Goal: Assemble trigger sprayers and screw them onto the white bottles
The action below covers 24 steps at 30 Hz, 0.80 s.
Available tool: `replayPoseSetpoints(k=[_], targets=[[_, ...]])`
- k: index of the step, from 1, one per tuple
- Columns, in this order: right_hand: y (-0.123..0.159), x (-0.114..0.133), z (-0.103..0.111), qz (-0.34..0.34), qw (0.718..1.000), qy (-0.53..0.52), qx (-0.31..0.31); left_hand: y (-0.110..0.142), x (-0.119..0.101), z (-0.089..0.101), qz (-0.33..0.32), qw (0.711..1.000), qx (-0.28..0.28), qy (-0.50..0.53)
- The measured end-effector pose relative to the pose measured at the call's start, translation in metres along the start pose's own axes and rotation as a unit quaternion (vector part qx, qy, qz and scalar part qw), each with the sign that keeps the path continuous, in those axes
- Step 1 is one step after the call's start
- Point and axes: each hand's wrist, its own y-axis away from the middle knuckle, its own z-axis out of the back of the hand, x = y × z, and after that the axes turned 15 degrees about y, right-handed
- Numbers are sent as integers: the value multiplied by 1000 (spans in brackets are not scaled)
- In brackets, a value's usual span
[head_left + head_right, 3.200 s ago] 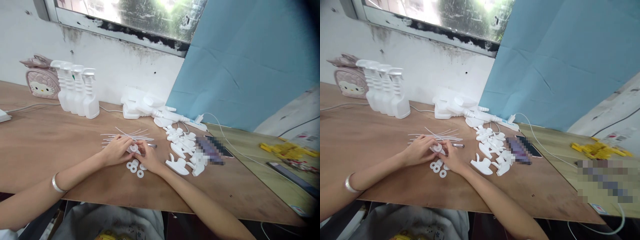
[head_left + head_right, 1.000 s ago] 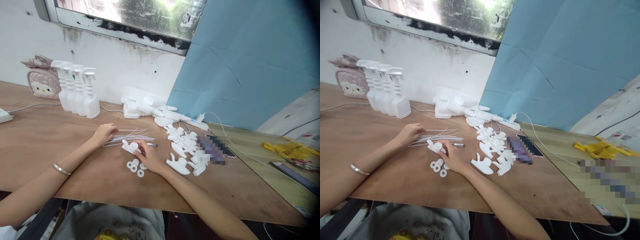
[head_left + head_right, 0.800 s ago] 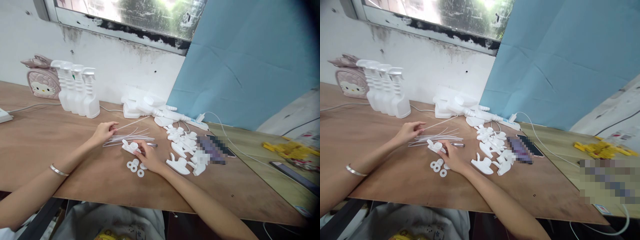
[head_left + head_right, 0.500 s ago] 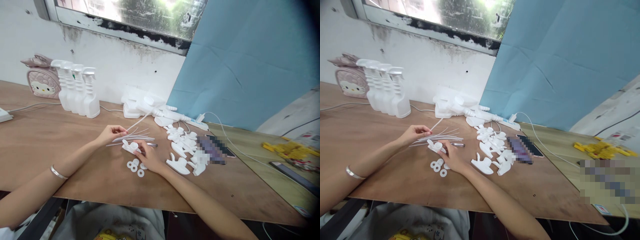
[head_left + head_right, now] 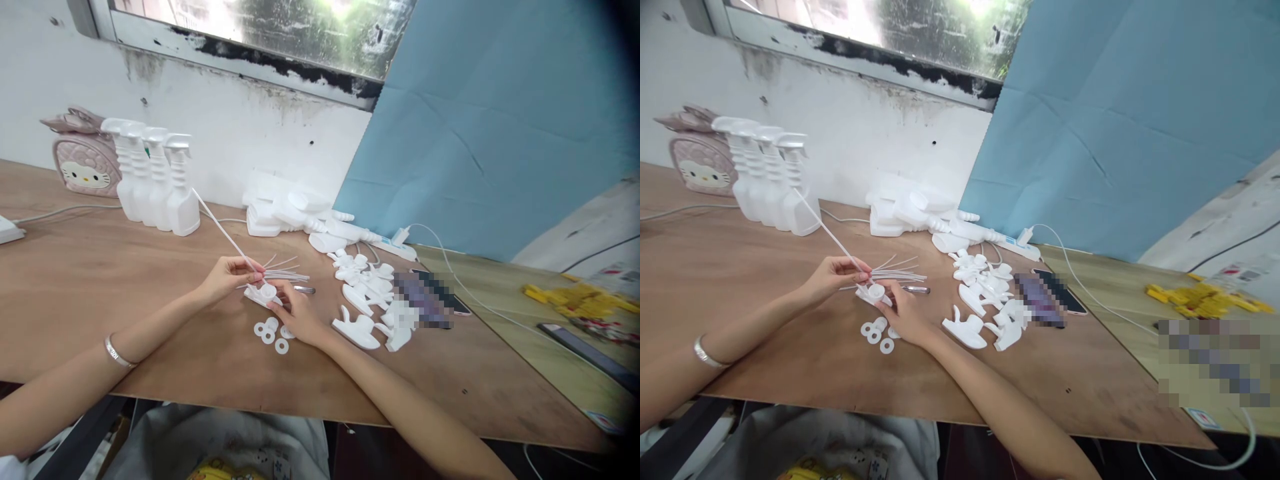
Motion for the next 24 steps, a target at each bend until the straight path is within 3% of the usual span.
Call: replayPoseSetpoints(k=[7, 24], targets=[[0, 1, 1, 1, 1000, 1, -1, -1, 0, 0, -27, 998, 46, -24], [0, 1, 1, 0, 1000, 8, 3, 3, 3, -3, -102, 981, 67, -147]])
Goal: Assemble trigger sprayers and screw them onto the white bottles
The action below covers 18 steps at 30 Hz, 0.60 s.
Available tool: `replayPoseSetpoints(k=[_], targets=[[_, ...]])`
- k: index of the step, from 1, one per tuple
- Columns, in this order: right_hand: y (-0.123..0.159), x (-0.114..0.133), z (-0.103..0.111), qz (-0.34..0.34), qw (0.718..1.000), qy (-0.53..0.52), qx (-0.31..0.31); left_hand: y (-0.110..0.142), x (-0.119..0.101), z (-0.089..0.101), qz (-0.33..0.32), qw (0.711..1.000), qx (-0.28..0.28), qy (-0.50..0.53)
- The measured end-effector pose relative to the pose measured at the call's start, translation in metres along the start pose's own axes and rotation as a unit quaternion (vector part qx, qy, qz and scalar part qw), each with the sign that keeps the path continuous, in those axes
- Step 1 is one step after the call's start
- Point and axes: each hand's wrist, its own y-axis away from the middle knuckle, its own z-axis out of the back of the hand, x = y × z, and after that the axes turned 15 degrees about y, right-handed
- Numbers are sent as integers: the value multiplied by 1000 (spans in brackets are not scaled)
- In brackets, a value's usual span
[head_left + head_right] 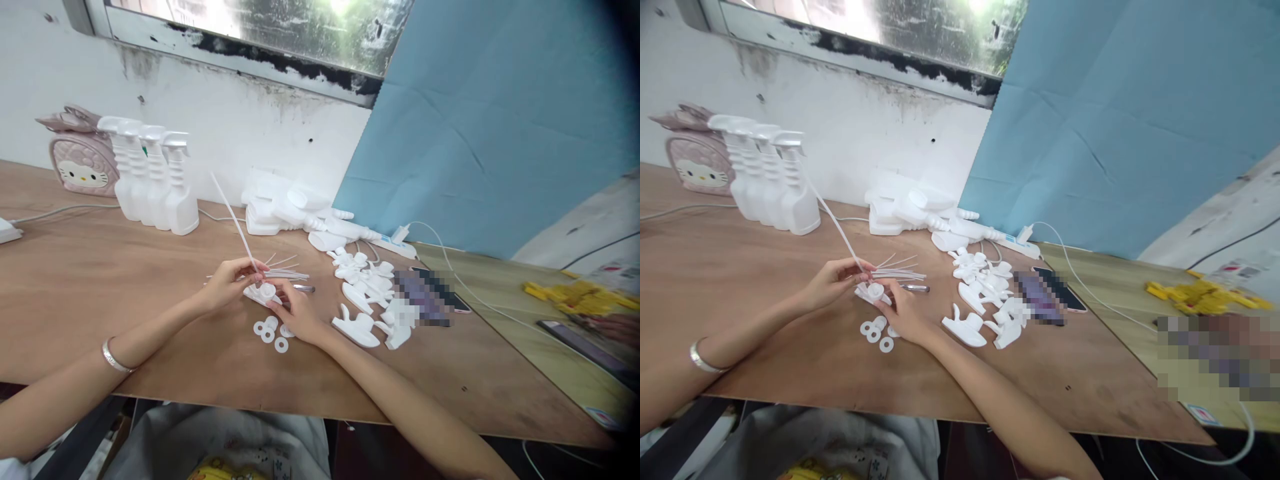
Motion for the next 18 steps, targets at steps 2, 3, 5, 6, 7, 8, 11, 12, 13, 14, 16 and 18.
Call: replayPoseSetpoints(k=[2, 3, 5, 6, 7, 8, 11, 12, 13, 14, 16, 18], targets=[[0, -1, -1, -2, 1000, 4, 0, 1, -1, -2, -17, 999, 0, -33], [0, -1, -1, -4, 1000, 7, -1, 1, -2, -3, -24, 998, -1, -50], [0, -1, -1, -5, 1000, 13, -1, 2, -5, -7, -39, 996, -7, -77], [0, -2, -1, -5, 1000, 16, -1, 3, -6, -10, -46, 995, -9, -87], [-1, -2, -1, -5, 1000, 17, 0, 3, -7, -12, -52, 994, -8, -94], [-1, -1, -1, -4, 1000, 17, 1, 3, -7, -14, -59, 993, -9, -100], [-1, -1, -1, -7, 1000, 12, 3, 3, -7, -17, -77, 990, -18, -118], [-1, -1, -1, -9, 1000, 12, 3, 3, -6, -18, -81, 989, -25, -125], [0, -1, -1, -10, 1000, 12, 3, 3, -5, -17, -83, 987, -31, -131], [0, -1, -2, -10, 1000, 13, 2, 2, -4, -17, -85, 986, -36, -137], [0, -3, -3, -8, 1000, 16, -2, 2, -2, -16, -83, 985, -39, -148], [0, -4, -4, -8, 1000, 19, -6, 2, -1, -17, -80, 983, -38, -159]])
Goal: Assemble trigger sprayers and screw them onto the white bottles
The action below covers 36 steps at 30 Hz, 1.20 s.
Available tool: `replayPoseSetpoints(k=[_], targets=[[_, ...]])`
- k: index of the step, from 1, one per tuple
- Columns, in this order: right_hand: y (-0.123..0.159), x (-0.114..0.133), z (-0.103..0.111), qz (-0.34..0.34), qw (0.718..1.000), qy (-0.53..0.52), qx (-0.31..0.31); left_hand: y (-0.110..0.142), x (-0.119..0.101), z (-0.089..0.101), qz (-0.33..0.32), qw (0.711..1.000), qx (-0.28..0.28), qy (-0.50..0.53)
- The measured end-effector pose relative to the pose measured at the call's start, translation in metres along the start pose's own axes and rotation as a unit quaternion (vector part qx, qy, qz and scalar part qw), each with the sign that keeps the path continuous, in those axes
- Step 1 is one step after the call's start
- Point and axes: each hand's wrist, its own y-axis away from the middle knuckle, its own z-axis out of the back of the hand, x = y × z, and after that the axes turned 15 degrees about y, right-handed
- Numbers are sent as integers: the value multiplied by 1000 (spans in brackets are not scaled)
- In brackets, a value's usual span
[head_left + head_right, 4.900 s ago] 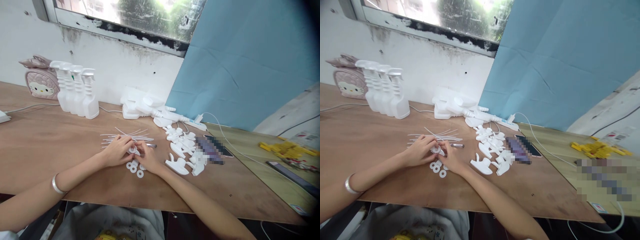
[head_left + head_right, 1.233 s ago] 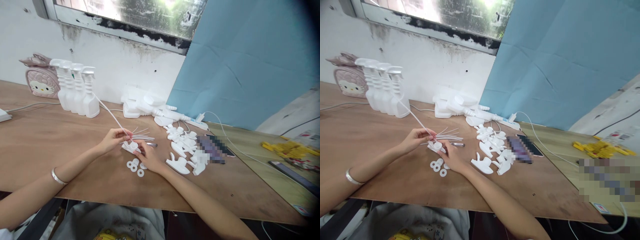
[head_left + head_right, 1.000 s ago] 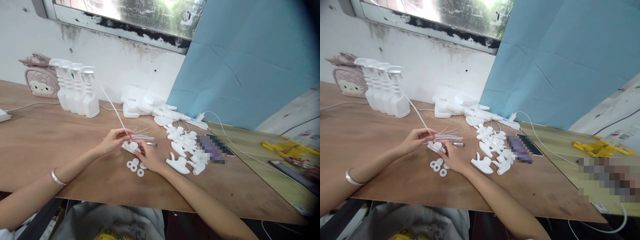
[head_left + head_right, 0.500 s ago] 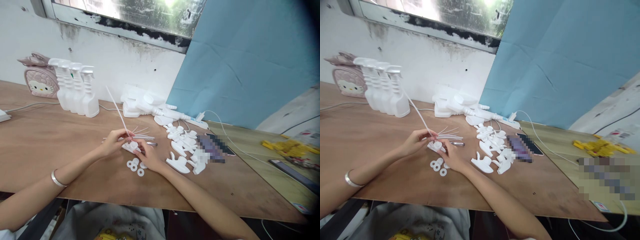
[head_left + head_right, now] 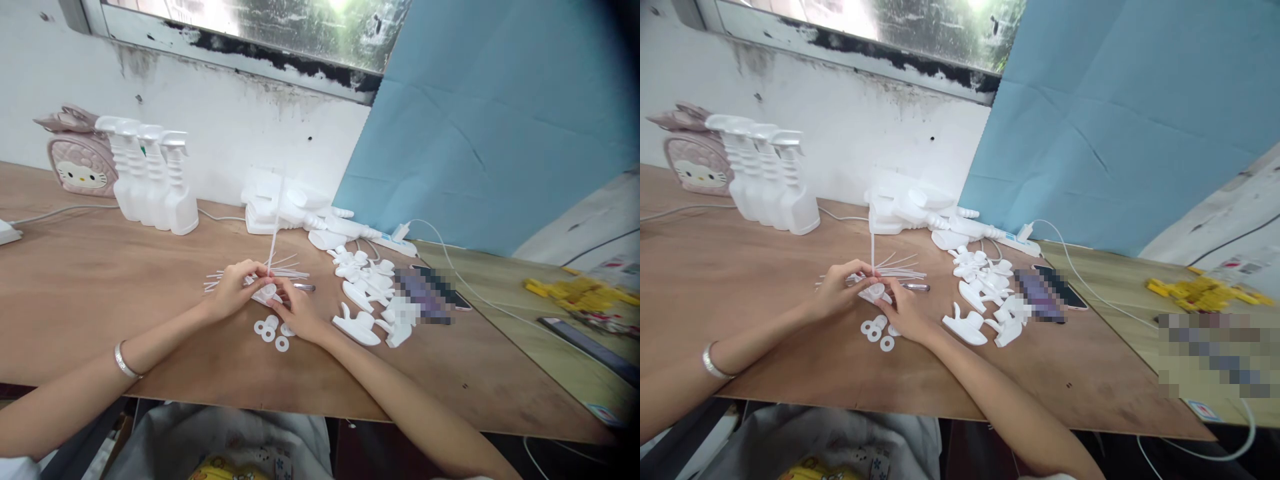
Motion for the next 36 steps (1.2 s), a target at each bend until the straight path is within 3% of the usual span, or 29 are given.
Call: replayPoseSetpoints(k=[8, 16, 27, 36], targets=[[1, 5, 4, 2, 1000, -18, 8, 1, 2, -2, -19, 998, 25, -60], [-2, 9, 6, 28, 992, -92, -79, 1, 2, -2, -26, 996, 32, -77], [-11, 15, -1, -30, 965, -229, -123, 1, 3, -4, -30, 996, 45, -78], [-19, 14, -7, -72, 954, -244, -160, -1, 6, -3, -38, 997, 23, -67]])
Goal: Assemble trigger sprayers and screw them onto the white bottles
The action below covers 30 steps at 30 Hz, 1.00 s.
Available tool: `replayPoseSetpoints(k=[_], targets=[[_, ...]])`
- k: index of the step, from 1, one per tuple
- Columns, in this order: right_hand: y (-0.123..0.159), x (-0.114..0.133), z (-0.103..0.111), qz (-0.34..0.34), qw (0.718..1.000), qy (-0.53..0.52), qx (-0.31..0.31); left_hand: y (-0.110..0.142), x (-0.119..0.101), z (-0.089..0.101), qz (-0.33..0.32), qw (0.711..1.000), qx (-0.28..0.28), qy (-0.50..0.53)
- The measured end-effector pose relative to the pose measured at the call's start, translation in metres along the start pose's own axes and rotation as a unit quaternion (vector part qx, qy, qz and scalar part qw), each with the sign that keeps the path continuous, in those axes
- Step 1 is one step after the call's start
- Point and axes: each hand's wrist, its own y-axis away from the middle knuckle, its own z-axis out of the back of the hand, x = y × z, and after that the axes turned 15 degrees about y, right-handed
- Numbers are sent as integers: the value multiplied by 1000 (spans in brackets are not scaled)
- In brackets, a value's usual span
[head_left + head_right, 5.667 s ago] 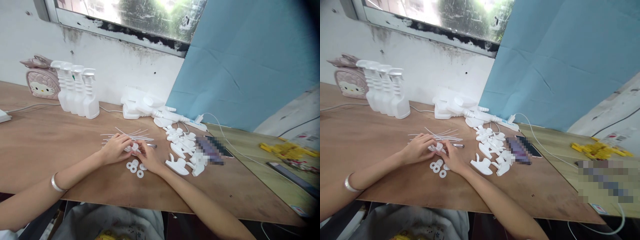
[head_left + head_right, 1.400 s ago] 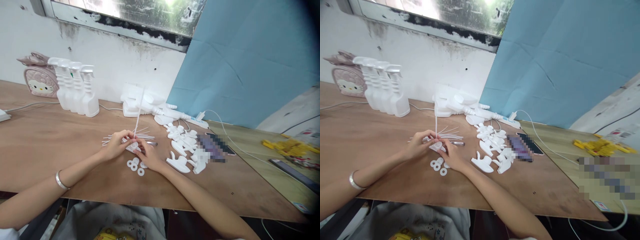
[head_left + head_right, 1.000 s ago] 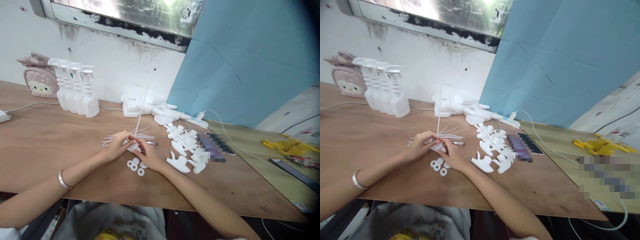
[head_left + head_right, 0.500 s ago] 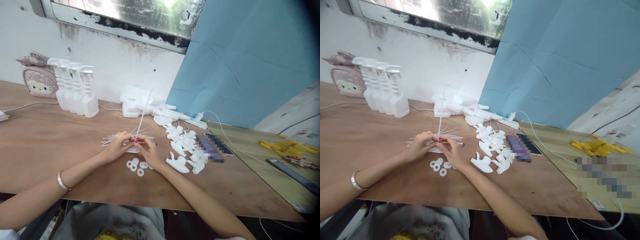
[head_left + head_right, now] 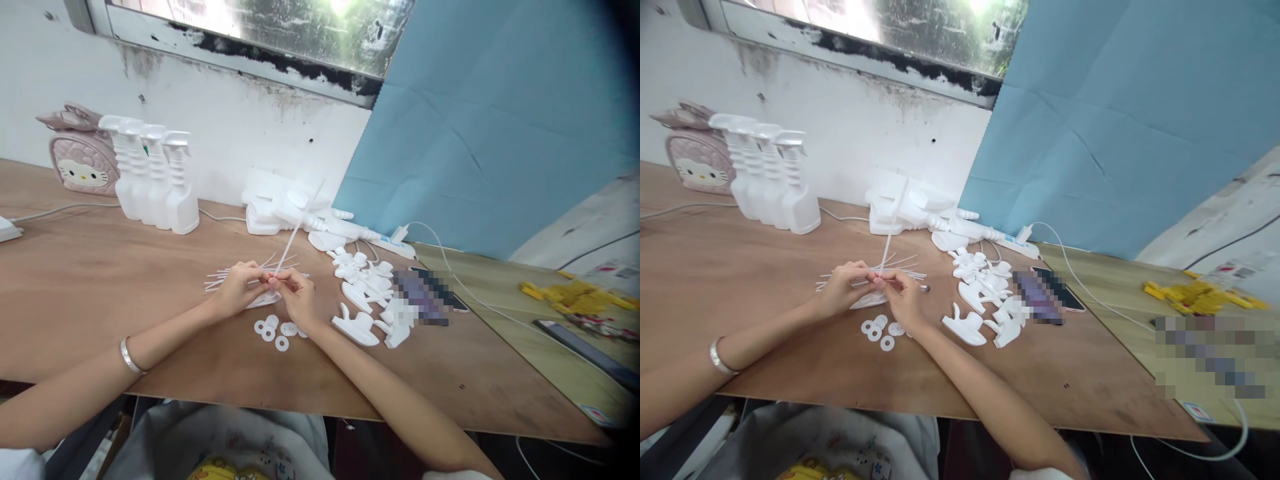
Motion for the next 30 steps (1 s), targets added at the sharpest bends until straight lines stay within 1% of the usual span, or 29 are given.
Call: replayPoseSetpoints(k=[8, 14, 18, 24, 30], targets=[[0, -1, -1, -2, 1000, 14, -10, -1, 1, 0, 4, 1000, 6, -20], [-3, -3, -1, -1, 1000, 17, -3, -3, 2, -1, 12, 998, -25, -58], [-4, -3, -1, 3, 1000, 13, -5, -3, 4, -2, 29, 998, -30, -55], [-2, -6, -3, 8, 1000, 24, -8, -4, 2, 2, 54, 998, -9, -40], [-1, -8, -4, 14, 1000, 15, -7, -6, 1, 4, 57, 998, 8, -35]])
